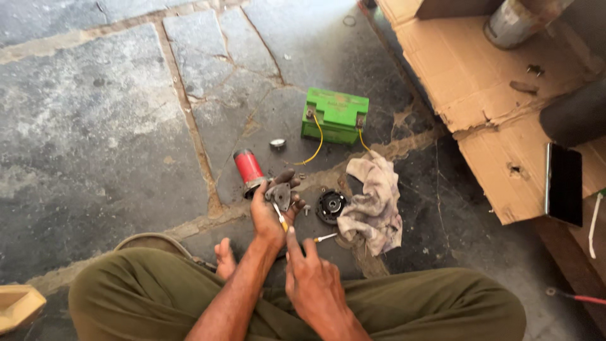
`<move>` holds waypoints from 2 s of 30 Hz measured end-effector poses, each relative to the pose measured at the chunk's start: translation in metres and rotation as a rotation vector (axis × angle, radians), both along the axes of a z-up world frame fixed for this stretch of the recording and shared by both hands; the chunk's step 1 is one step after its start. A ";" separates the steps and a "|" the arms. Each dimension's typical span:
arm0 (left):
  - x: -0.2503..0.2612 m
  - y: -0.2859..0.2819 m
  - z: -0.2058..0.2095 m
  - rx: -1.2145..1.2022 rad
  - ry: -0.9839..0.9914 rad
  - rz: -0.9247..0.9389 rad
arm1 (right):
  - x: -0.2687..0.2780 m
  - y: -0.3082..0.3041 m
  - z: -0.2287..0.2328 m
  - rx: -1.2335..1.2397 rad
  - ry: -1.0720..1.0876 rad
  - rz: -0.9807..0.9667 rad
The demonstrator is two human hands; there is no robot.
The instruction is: The person sits on the floor and uses a screwdriver to scrape and clean the interior of a motor housing. They then wipe the part with a cloth.
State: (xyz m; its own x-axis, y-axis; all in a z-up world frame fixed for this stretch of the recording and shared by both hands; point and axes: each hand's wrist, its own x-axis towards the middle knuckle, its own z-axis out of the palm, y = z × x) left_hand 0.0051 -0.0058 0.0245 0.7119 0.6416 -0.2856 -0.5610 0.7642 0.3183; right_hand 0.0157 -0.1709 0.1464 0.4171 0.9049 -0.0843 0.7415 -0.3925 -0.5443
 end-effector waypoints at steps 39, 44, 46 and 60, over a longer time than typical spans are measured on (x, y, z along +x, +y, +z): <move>-0.013 0.000 0.011 1.559 0.944 -0.094 | 0.094 -0.022 -0.038 0.290 0.255 -0.504; -0.011 -0.009 0.039 1.307 1.101 -0.198 | 0.074 -0.015 -0.046 0.538 0.309 -0.493; -0.015 -0.011 0.046 1.253 1.108 -0.150 | 0.058 -0.012 -0.039 0.621 0.571 -0.607; -0.011 -0.007 0.069 1.153 1.006 0.077 | 0.050 -0.008 -0.033 0.118 0.971 -0.535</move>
